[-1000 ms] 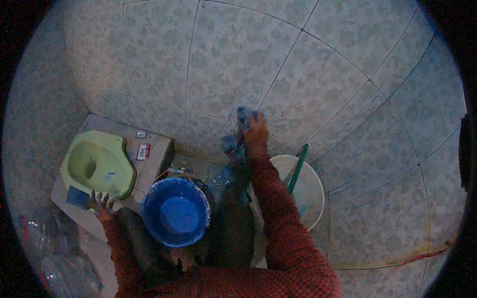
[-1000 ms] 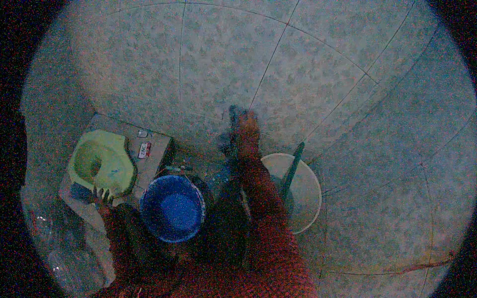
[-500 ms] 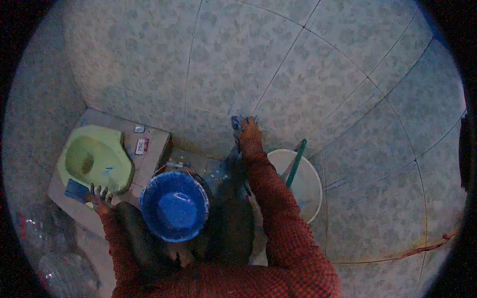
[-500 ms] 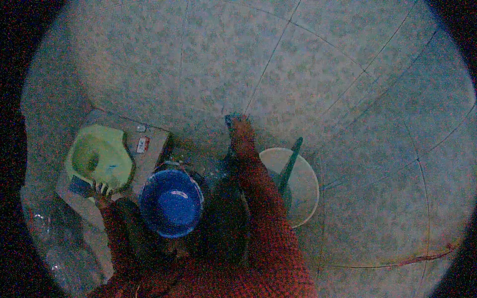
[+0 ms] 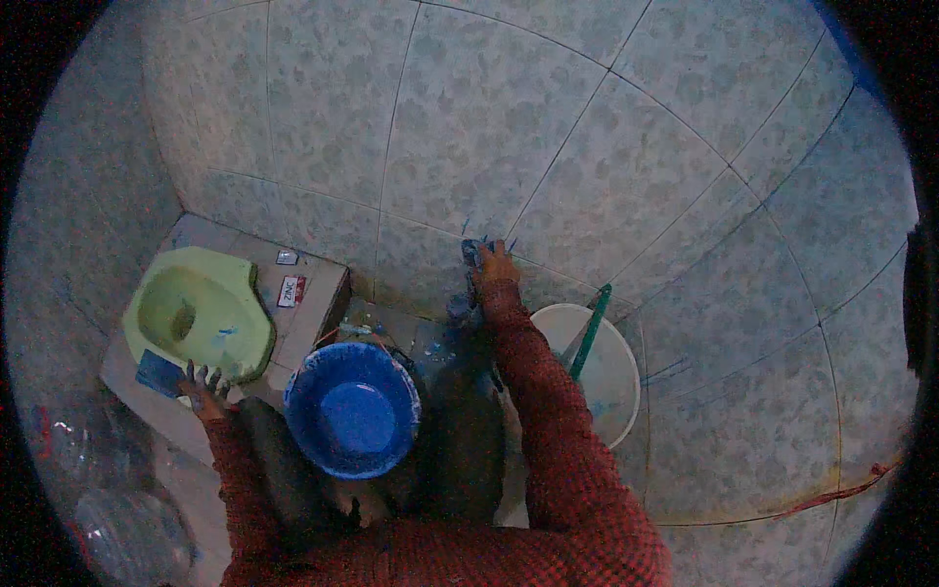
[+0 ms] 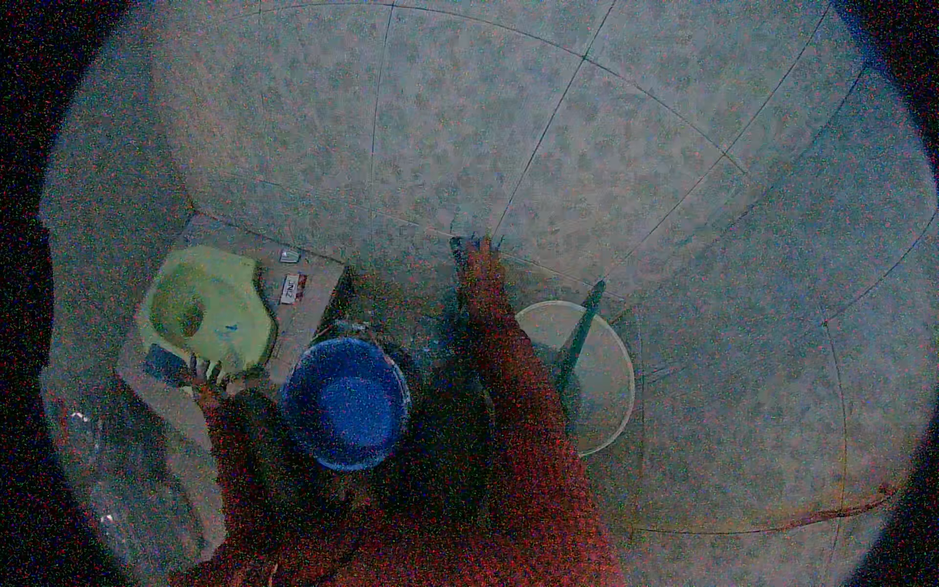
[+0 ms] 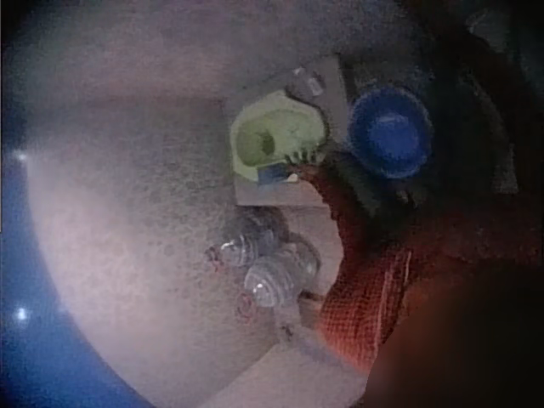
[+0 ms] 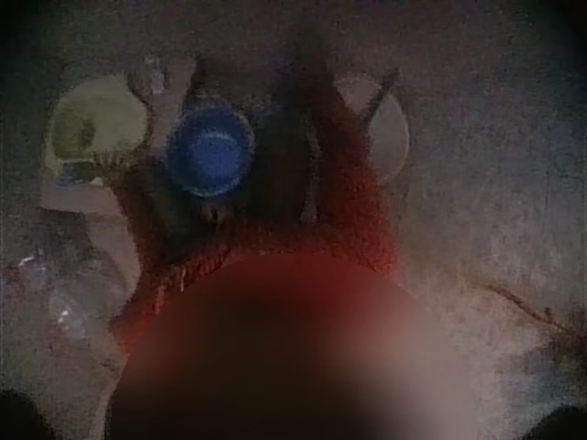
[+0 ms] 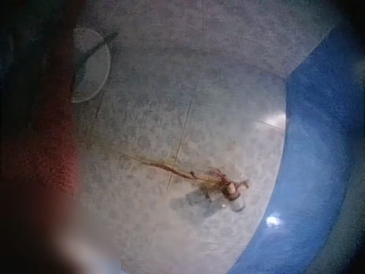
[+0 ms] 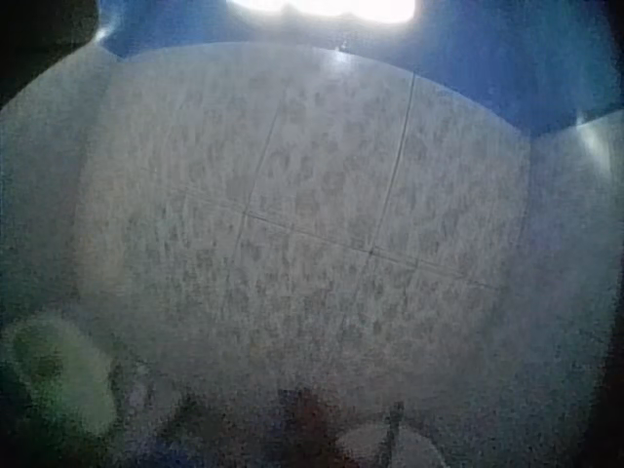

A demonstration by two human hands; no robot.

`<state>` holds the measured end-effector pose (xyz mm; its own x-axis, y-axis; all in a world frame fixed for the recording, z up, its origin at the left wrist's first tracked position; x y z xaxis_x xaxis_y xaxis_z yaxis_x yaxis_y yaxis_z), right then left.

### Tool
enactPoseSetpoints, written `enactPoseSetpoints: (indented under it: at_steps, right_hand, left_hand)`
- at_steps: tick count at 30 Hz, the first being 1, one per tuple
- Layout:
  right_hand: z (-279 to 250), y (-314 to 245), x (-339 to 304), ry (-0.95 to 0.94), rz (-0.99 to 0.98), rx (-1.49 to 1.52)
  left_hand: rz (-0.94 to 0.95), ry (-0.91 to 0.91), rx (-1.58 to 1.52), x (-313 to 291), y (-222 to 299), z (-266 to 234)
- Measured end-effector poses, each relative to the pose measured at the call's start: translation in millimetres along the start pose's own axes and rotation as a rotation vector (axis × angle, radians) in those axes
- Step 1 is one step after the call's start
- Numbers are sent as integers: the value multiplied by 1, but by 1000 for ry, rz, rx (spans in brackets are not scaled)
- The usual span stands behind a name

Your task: The person wipes the tiled walls of a bathroom with a cloth, focusing on the area around a wall-mounted water heater and near the floor. They use a blue bucket and a green ladle to transfer water during the cleaning process.

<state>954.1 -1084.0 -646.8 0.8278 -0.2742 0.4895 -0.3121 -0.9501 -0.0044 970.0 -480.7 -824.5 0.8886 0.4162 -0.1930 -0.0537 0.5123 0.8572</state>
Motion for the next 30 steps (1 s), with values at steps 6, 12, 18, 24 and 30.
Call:
enactPoseSetpoints:
  at_steps: [6,12,18,24,30]
  right_hand:
    - [-47,-1,28,272,48,203]
    - [7,-12,6,-79,-6,58]
    - [-26,-34,28,49,-39,201]
    - [8,-22,19,49,-112,93]
    - [-17,2,13,-117,-25,2]
  left_hand:
    - [56,54,10,-26,15,25]
    - [183,-97,146,-5,5,9]
    - [55,82,64,-36,40,24]
    - [176,-38,266,-11,14,4]
    - [194,-59,252,-2,9,-1]
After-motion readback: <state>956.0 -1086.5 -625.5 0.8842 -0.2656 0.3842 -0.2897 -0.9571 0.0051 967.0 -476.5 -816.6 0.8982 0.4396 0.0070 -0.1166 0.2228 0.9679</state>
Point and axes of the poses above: each hand's wrist, its own x-axis towards the middle knuckle, its own z-axis out of the palm, y = z × x, the point moved 7 cm from there along x, towards the middle knuckle, and after that the axes turned 6 degrees about y, right-handed, at the moved point
